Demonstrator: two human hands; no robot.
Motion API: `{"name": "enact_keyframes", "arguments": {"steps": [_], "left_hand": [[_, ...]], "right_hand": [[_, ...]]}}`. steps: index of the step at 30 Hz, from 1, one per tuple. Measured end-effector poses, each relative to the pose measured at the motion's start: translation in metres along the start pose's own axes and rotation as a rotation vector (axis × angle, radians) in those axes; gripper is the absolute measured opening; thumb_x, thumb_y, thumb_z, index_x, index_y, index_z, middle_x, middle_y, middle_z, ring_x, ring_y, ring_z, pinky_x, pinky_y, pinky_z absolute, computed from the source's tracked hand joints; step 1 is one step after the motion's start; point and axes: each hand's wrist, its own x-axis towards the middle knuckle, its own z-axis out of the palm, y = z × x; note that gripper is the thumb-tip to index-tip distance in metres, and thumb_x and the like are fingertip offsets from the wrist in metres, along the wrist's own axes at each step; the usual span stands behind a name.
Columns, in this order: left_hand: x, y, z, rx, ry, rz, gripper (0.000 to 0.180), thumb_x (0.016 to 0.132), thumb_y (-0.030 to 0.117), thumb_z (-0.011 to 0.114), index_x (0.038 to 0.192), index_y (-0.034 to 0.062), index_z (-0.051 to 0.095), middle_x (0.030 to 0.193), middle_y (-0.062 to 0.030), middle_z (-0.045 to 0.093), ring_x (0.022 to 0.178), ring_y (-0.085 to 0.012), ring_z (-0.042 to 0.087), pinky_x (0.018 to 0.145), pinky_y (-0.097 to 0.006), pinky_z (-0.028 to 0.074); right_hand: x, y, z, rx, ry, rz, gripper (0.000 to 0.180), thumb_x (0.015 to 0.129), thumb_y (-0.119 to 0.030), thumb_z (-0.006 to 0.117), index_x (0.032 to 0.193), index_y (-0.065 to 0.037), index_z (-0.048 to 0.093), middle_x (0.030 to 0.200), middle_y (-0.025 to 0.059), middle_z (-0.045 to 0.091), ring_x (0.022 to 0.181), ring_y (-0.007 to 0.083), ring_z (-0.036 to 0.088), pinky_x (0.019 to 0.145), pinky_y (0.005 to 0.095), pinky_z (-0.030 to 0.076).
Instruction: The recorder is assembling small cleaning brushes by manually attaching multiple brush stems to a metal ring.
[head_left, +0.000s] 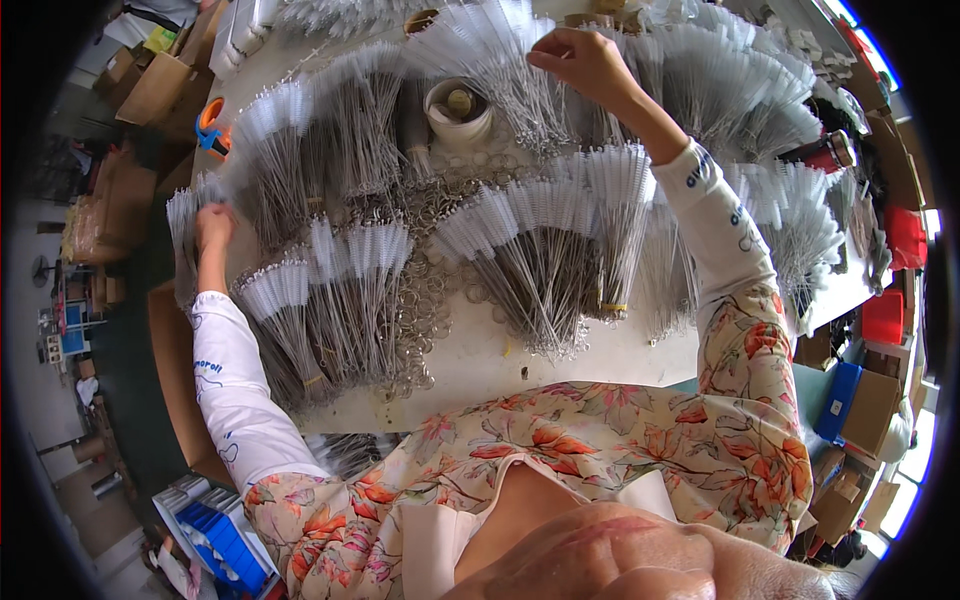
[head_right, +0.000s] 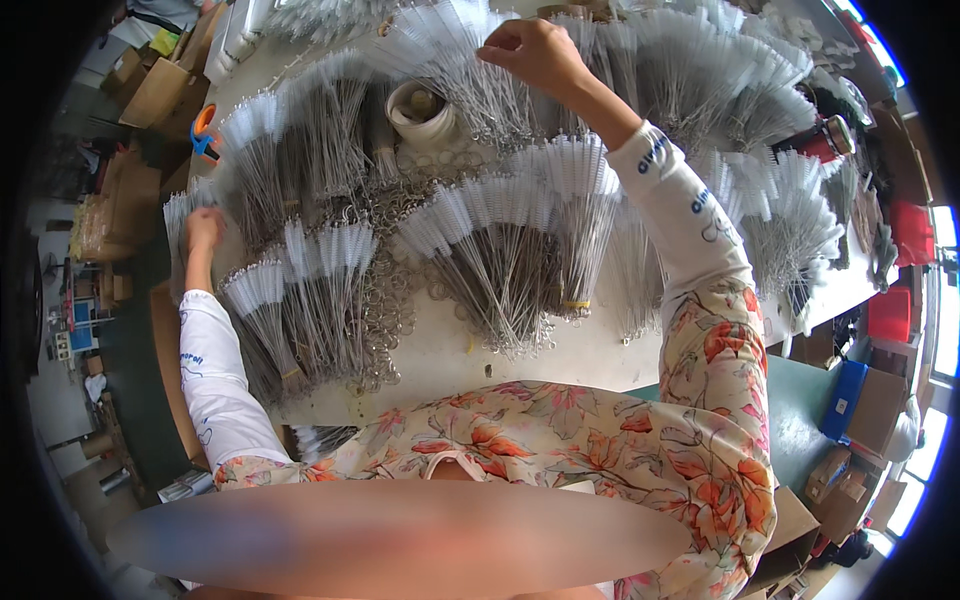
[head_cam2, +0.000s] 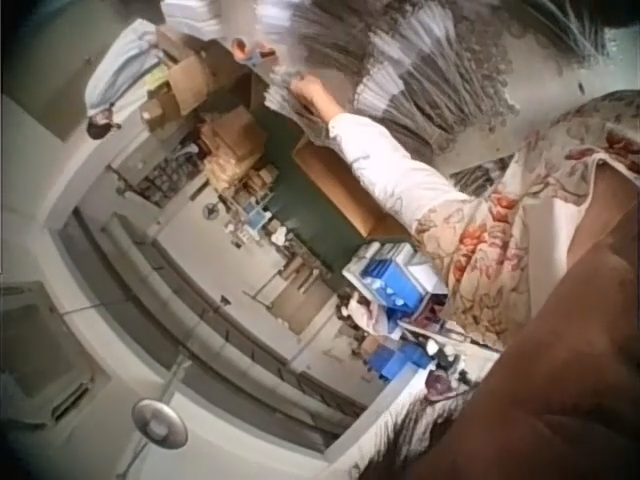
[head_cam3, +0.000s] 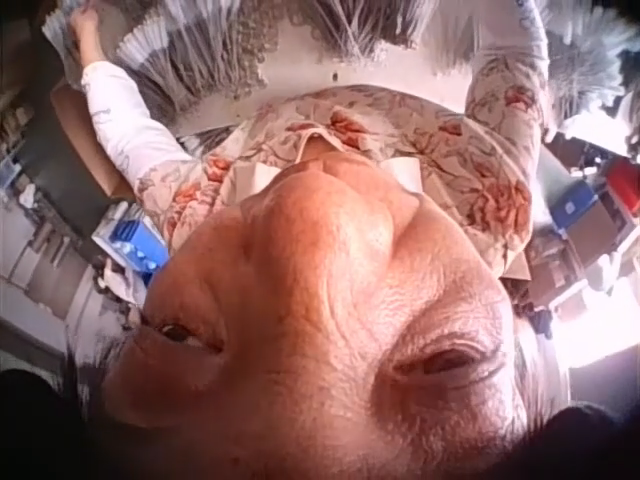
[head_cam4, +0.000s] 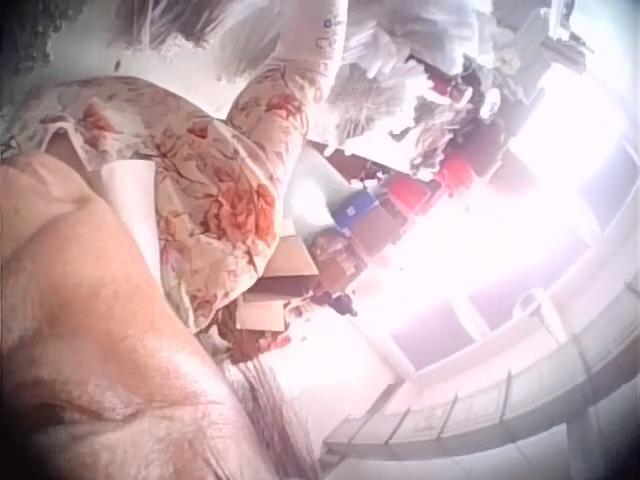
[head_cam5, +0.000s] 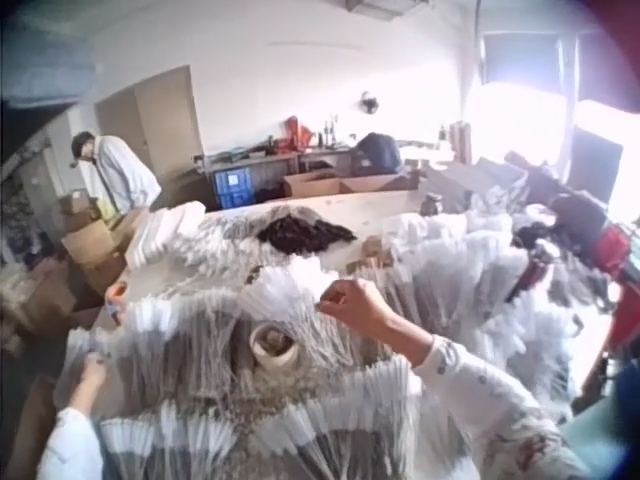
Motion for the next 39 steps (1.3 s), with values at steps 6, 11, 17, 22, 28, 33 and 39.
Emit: {"name": "enact_keyframes", "arguments": {"steps": [6,11,17,22,28,33,39], "left_hand": [[-0.089,0.211,-0.017,-0.582,0.208,0.371,0.025,0.088,0.029,0.053,0.099,0.0075,0.060,0.071,-0.0007,0.056,0.051,-0.0043,0.045,0.041,-0.020,0.041],[-0.105,0.259,0.050,-0.120,-0.181,0.471,0.040,0.076,0.042,0.064,0.082,0.0025,0.066,0.070,-0.0077,0.063,0.069,-0.0172,0.060,0.066,-0.030,0.045],[-0.091,0.243,0.089,-0.191,-0.254,0.449,0.019,0.076,0.022,0.064,0.076,0.0028,0.063,0.066,-0.0040,0.061,0.058,-0.0138,0.053,0.054,-0.031,0.041],[-0.102,0.256,0.073,-0.268,-0.373,0.313,0.015,0.078,0.017,0.062,0.072,0.0036,0.058,0.069,-0.0012,0.059,0.051,-0.0096,0.045,0.046,-0.027,0.035],[-0.123,0.264,0.024,-0.658,0.032,0.379,0.011,0.085,0.015,0.056,0.085,0.0040,0.054,0.071,-0.0041,0.058,0.042,-0.0031,0.032,0.035,-0.021,0.024],[-0.195,0.268,-0.007,-0.902,-0.299,0.304,0.013,0.089,0.018,0.053,0.091,0.0044,0.053,0.069,0.0015,0.049,0.043,0.0012,0.028,0.036,-0.015,0.021],[-0.261,0.230,-0.016,-0.846,-0.577,0.193,0.020,0.091,0.017,0.051,0.105,0.0028,0.054,0.069,0.0033,0.045,0.045,0.0011,0.030,0.036,-0.014,0.023]], "right_hand": [[0.006,0.017,0.006,-0.134,0.013,0.031,0.025,0.077,-0.030,0.065,0.088,-0.007,0.067,0.075,0.0069,0.066,0.067,0.0150,0.063,0.066,0.0277,0.050],[0.011,-0.015,-0.014,-0.151,0.044,-0.064,0.019,0.086,-0.019,0.050,0.081,-0.002,0.057,0.069,0.0046,0.058,0.063,0.0160,0.057,0.058,0.0295,0.047],[0.011,0.039,-0.091,0.545,0.248,0.221,0.022,0.083,-0.019,0.045,0.078,-0.002,0.057,0.063,0.0055,0.054,0.053,0.0136,0.052,0.049,0.0261,0.043],[-0.010,0.114,-0.071,-0.100,0.106,0.381,0.022,0.078,-0.029,0.060,0.088,-0.011,0.068,0.081,0.0086,0.066,0.078,0.0208,0.063,0.072,0.0345,0.050],[-0.010,0.104,-0.035,-0.388,0.002,0.450,0.028,0.065,-0.036,0.065,0.083,-0.016,0.069,0.088,0.0098,0.066,0.082,0.0267,0.063,0.074,0.0380,0.050],[-0.011,0.122,-0.041,-0.345,0.040,0.496,0.029,0.064,-0.036,0.066,0.081,-0.012,0.069,0.083,0.0099,0.066,0.080,0.0276,0.063,0.074,0.0383,0.050],[-0.003,0.109,-0.043,-0.328,0.173,0.443,0.033,0.069,-0.042,0.063,0.085,-0.013,0.067,0.086,0.0107,0.066,0.084,0.0299,0.063,0.074,0.0405,0.049]]}}
